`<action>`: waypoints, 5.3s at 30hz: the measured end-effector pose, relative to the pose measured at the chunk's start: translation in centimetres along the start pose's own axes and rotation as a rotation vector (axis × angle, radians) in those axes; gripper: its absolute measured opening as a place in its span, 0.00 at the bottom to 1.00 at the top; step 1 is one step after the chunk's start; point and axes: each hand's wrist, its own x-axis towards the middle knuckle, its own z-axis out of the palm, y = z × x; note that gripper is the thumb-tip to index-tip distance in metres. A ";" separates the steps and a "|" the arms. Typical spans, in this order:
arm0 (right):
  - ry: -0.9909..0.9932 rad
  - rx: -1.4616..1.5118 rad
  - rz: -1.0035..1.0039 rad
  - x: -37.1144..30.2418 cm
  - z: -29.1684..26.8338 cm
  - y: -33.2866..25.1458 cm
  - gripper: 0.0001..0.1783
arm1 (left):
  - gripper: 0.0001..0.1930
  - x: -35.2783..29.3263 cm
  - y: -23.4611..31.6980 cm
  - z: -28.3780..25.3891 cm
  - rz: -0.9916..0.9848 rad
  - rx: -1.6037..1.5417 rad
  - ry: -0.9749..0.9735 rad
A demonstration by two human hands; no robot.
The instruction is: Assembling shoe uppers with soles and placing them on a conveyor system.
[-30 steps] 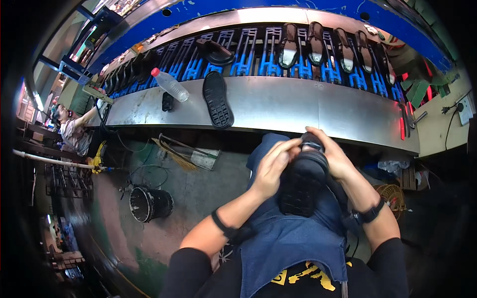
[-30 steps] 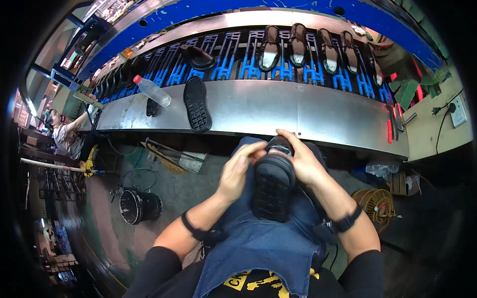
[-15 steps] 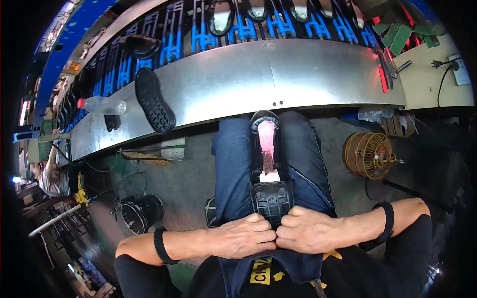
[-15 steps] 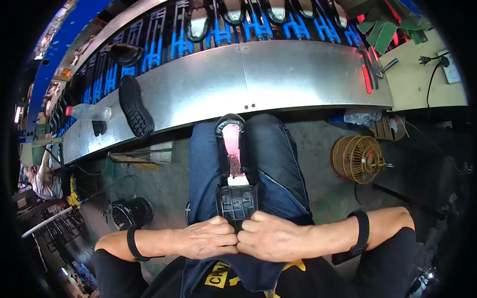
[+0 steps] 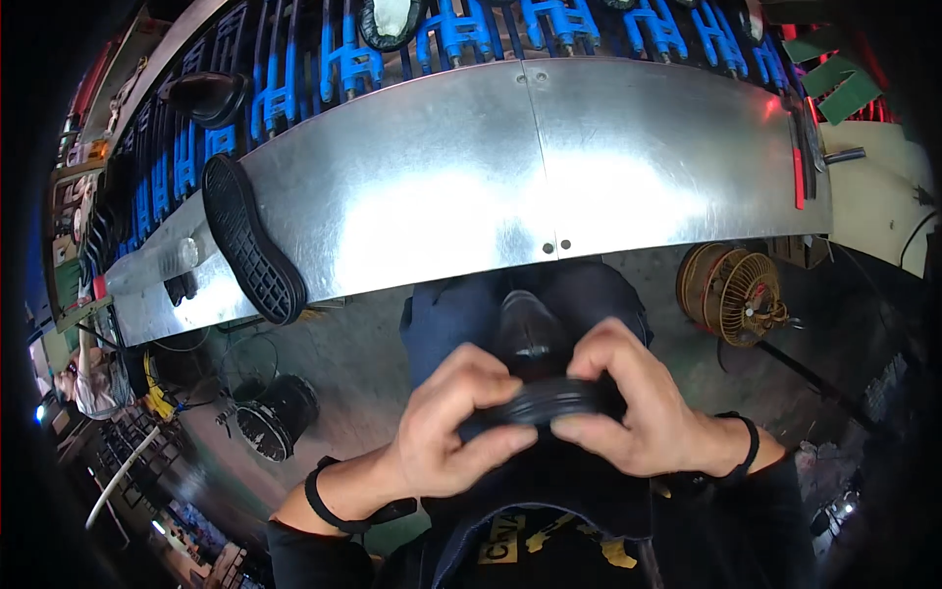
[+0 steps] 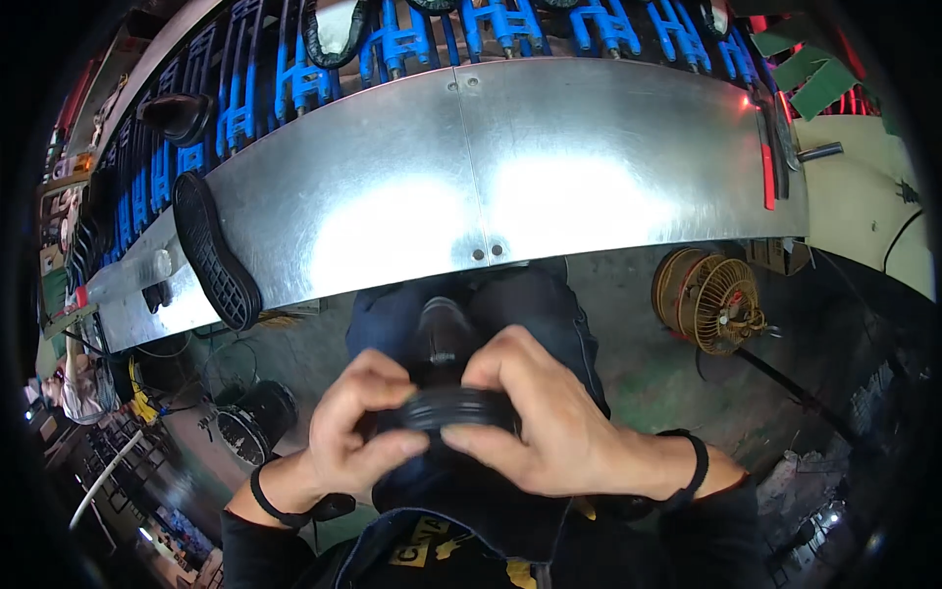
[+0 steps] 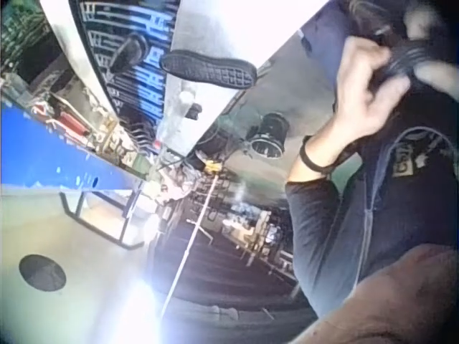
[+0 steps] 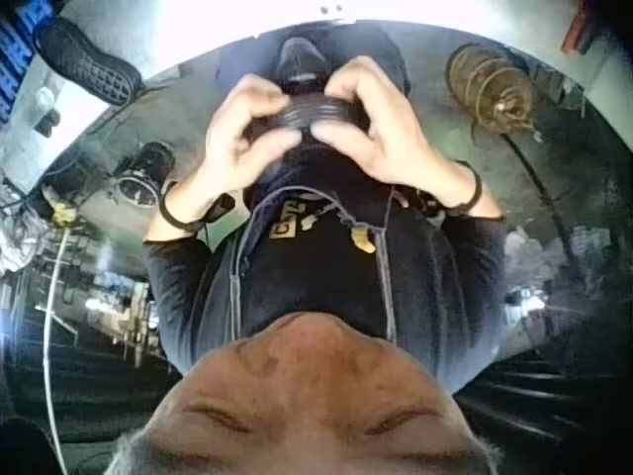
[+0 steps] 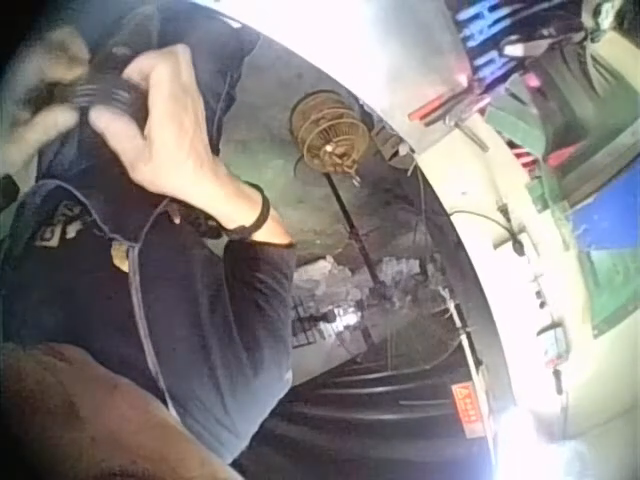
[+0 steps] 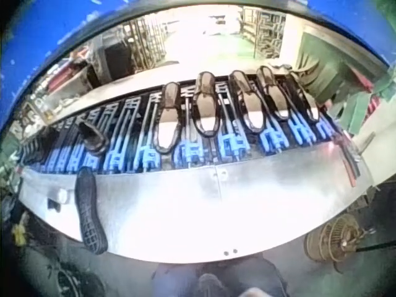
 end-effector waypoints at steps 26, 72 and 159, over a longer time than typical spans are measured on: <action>0.075 0.268 -0.420 -6.5 7.2 -2.8 0.22 | 0.34 -7.3 3.4 5.8 0.169 -0.246 0.085; 0.516 -0.228 -0.166 -9.3 -1.6 4.3 0.35 | 0.48 -5.3 -5.4 7.4 0.351 0.504 -0.063; 0.735 -0.628 -0.132 0.1 -3.2 12.6 0.40 | 0.19 9.9 15.1 -6.2 1.032 1.165 0.586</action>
